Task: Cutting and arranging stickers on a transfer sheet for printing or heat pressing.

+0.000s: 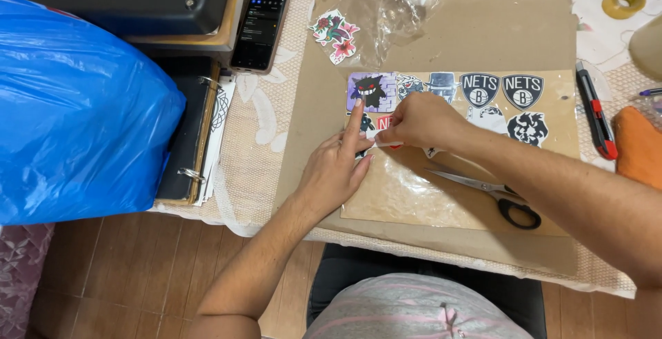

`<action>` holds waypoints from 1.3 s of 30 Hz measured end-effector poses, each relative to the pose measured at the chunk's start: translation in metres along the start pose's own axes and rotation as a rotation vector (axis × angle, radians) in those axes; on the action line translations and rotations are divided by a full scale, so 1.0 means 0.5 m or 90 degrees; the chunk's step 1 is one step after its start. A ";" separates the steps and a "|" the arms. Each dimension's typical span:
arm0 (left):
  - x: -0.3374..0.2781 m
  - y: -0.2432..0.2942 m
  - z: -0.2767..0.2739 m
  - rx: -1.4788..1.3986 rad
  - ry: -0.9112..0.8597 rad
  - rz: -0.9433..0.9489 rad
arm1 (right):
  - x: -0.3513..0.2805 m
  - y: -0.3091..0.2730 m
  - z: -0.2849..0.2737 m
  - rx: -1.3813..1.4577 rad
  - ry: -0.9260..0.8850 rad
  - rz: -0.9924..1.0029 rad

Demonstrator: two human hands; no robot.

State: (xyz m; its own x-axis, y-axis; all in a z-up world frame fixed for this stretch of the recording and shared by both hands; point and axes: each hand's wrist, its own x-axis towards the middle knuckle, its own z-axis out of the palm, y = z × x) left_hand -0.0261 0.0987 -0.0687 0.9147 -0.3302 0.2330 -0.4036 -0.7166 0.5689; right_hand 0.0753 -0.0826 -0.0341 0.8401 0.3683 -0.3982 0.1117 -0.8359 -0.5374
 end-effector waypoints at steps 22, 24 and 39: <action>0.008 0.055 -0.045 -0.679 -0.071 -0.052 | -0.132 0.061 -0.057 0.448 0.111 -0.159; 0.004 0.081 -0.055 -0.762 -0.088 -0.076 | -0.143 0.066 -0.069 0.525 0.120 -0.131; 0.075 0.158 -0.013 -0.660 -0.201 0.021 | -0.220 0.138 -0.124 0.527 0.117 -0.186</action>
State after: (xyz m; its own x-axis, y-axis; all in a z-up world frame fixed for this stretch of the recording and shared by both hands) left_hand -0.0236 0.0339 -0.0099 0.7974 -0.5891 0.1311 -0.0784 0.1143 0.9904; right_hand 0.0235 -0.2062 0.0186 0.9176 0.3905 -0.0745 -0.0243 -0.1319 -0.9910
